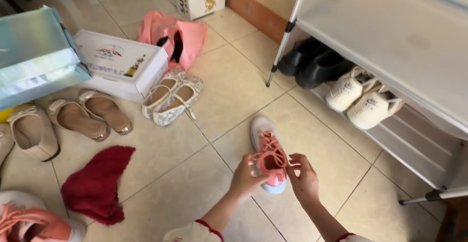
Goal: The person cleans several pairs of shoes with a red cloth and places them on a shoe rack. They wipe the exterior and interior of pink sneakers and beige flats, then arrange them neatly on the rack.
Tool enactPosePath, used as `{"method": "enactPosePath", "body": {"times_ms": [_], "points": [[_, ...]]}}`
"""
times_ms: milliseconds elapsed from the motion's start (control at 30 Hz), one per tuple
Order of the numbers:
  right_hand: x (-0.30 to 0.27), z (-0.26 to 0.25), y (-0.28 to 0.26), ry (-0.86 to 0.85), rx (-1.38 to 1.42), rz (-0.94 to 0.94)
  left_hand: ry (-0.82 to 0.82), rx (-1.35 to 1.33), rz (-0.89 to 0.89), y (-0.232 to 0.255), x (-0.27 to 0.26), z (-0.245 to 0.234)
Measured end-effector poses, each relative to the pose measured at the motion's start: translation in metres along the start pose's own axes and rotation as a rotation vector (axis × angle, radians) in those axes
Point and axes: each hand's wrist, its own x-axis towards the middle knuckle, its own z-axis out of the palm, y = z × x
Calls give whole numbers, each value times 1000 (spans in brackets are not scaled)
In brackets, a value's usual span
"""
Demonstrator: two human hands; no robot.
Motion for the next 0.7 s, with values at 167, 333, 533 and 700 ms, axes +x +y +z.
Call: {"method": "enactPosePath", "body": {"times_ms": [167,333,533,700], "points": [[2,-6,9,-84,47,-18,-42,99,-327,40,-10,-17],[-4,6,25,-118,92,-525,-38,-175,-112,-24,17,9],[-3,-14,24,-407,-16,-390,58,346,-99,5,35,26],[-5,-43,25,-202,-33,-612,3,587,-156,77,37,37]]}}
